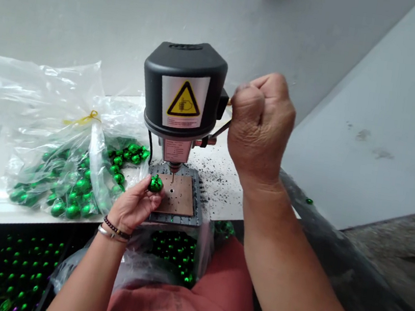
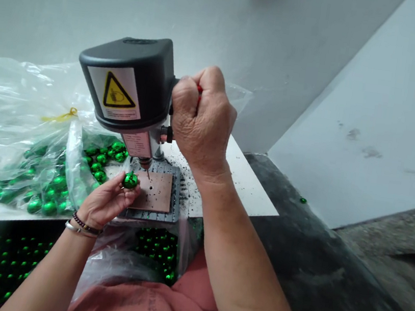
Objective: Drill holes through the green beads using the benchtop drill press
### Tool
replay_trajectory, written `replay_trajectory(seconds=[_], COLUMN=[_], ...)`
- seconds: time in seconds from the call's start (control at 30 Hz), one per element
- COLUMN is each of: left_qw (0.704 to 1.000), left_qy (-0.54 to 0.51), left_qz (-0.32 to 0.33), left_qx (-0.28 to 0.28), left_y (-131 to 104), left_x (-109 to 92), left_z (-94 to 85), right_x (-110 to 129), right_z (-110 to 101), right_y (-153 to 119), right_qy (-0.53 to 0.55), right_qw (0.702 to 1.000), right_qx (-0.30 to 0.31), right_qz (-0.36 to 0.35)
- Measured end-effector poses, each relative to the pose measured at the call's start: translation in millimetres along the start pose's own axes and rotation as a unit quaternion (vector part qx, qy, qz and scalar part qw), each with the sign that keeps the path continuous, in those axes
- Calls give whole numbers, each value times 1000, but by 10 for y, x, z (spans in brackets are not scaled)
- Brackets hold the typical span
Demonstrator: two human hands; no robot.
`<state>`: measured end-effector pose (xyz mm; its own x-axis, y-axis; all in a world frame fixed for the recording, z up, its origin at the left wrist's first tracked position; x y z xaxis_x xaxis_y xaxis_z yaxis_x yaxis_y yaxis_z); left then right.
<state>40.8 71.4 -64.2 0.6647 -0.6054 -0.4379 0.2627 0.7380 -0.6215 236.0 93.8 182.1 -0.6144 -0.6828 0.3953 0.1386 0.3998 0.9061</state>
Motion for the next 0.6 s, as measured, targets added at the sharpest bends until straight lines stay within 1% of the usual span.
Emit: replay_trajectory(seconds=[0.07,0.1,0.13,0.2,0.23,0.3,0.37,0.4,0.47,0.53,0.57,0.6], left_qw=[1000,999,998,989,980,955,917,890,821,756,734,718], left_qy=[16,32,56,123,162,244,347,405,512,584,606,623], left_qz=[-13,-6,12,70,96,128,144,152,178,200,206,208], left_qx=[22,22,11,-36,-64,-106,-130,-143,-180,-216,-227,-231], left_y=[13,12,6,-21,-33,-30,12,39,75,89,92,95], left_x=[13,4,-21,-101,-137,-181,-210,-229,-289,-342,-354,-351], left_z=[41,49,44,16,4,4,34,51,80,111,130,154], right_x=[12,16,21,32,36,44,50,54,57,57,57,58], right_z=[-1,0,-2,-13,-18,-32,-41,-44,-47,-45,-48,-51], right_y=[-6,-8,-9,-11,-13,-18,-28,-34,-45,-56,-61,-64], right_qy=[7,12,17,28,34,44,47,48,46,44,43,42], right_qw=[1000,1000,1000,999,999,998,998,998,998,999,999,999], right_qx=[-2,-3,-5,-15,-20,-28,-30,-30,-27,-20,-18,-17], right_qz=[-5,-6,-7,-11,-13,-19,-24,-26,-26,-22,-20,-18])
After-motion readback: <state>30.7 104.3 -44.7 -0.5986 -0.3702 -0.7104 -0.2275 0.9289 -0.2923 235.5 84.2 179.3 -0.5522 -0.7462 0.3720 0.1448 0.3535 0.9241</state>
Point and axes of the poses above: each hand's wrist, its own y-axis towards the middle knuckle, its own z-axis out of the palm, x = y × z, the point moved 9 cm from there along y, towards the middle knuckle, and after that the axes turned 13 degrees about -z, right-handed, at the moved point
